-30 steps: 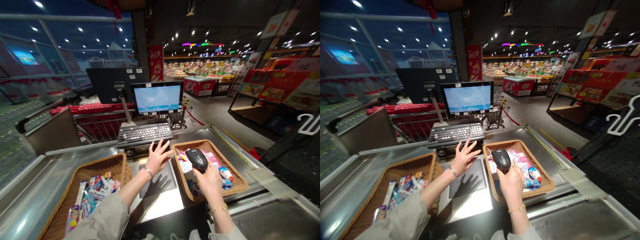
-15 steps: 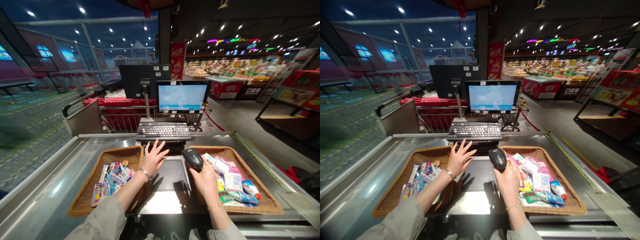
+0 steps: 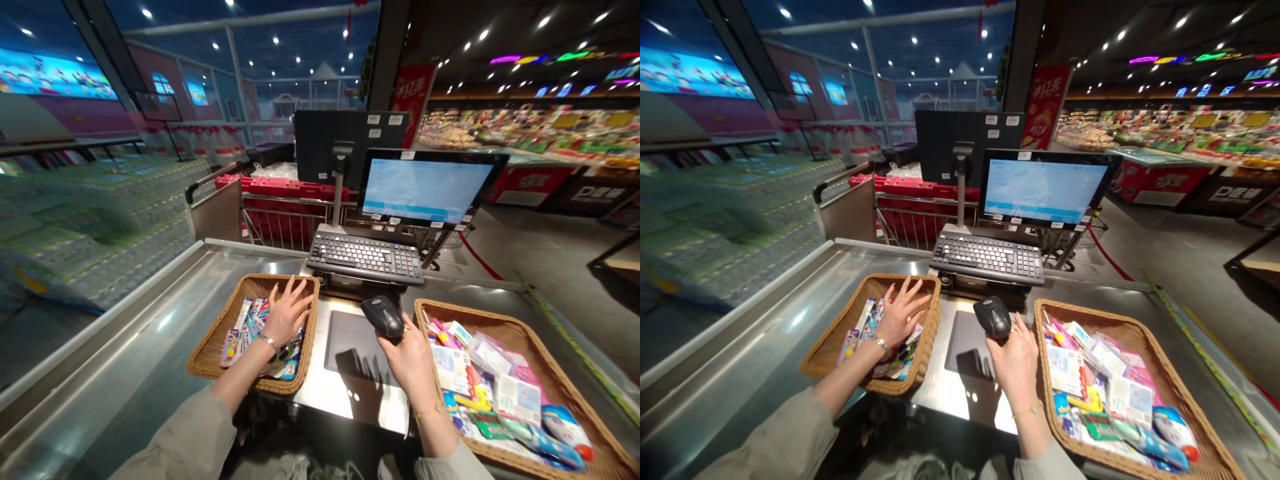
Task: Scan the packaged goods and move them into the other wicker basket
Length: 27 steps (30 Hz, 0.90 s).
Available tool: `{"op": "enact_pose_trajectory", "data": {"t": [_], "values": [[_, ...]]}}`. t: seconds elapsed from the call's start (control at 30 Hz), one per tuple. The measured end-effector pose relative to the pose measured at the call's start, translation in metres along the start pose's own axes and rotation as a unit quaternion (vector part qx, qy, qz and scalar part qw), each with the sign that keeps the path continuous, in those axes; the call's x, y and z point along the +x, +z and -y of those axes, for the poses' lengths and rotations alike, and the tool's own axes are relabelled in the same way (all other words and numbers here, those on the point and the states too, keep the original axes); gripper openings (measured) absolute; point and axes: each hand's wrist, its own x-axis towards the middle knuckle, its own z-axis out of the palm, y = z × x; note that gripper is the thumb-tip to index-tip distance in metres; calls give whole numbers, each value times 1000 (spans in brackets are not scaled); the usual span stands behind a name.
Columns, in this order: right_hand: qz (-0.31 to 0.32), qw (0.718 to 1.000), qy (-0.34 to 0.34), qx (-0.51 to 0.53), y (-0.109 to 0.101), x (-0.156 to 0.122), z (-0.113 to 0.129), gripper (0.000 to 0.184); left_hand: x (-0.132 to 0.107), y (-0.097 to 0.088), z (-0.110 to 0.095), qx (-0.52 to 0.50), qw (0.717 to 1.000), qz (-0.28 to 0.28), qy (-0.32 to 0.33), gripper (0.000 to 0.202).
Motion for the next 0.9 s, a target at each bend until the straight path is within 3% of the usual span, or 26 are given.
{"op": "enact_pose_trajectory", "data": {"t": [0.17,0.63,0.9], "values": [[16,1000,-3,14,8,-2,11,36,-27,-6,26,24,999,28,-32,34],[69,997,3,17,18,-7,22,35,-76,-11,88,50,965,232,-112,37],[74,997,3,15,22,-7,21,34,-87,-1,97,55,933,339,-111,49]]}}
